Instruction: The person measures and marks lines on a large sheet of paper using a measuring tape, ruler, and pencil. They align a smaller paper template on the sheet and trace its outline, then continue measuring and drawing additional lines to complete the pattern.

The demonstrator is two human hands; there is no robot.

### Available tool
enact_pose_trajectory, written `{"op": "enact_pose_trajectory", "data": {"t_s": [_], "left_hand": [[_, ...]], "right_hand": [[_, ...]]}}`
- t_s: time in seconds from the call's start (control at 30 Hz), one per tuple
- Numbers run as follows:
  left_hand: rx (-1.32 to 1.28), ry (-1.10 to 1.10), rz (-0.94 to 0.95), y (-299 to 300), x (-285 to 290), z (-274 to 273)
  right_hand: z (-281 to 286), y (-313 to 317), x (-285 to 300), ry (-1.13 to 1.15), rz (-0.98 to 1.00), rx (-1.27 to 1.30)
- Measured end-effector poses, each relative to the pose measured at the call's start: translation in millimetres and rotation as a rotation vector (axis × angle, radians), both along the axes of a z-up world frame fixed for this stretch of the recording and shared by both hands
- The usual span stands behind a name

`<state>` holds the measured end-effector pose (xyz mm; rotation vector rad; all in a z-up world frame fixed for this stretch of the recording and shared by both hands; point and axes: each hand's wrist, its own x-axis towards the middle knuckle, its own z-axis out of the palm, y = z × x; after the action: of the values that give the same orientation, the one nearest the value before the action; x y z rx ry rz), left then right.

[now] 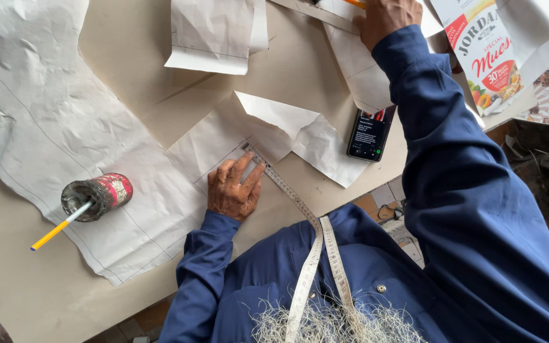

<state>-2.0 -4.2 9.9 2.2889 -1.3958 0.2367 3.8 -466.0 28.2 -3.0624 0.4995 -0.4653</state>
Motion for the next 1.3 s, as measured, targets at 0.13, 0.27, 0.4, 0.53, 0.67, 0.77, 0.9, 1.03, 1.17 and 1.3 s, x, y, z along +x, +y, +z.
{"op": "enact_pose_trajectory", "data": {"t_s": [0.13,0.27,0.4,0.53,0.67,0.77,0.9,1.03,1.17,1.3], "left_hand": [[-0.005,0.025,-0.015,-1,-7,-2],[0.078,0.163,-0.160,-4,-28,-7],[-0.048,0.312,-0.401,-23,-43,-20],[-0.126,0.456,-0.406,-17,-49,-9],[-0.356,0.384,-0.080,24,-29,22],[-0.540,0.418,0.408,62,-18,55],[-0.433,0.013,0.586,80,-23,92],[-0.396,-0.371,0.314,66,-37,101],[-0.181,-0.106,0.285,57,-24,73],[-0.085,-0.017,0.448,73,8,40]], "right_hand": [[-3,1,-6,-0.023,0.007,0.085],[-11,12,-3,0.055,0.090,0.111],[-21,8,-10,0.112,0.082,0.102],[-8,-3,-24,0.115,0.033,0.101],[22,14,-57,-0.099,-0.090,0.558],[43,60,-86,-0.204,-0.159,1.126],[75,129,-105,0.056,-0.001,1.550],[66,194,-55,0.430,0.515,1.004],[45,219,-7,0.463,0.647,0.624],[33,225,14,0.364,0.566,0.474]]}}
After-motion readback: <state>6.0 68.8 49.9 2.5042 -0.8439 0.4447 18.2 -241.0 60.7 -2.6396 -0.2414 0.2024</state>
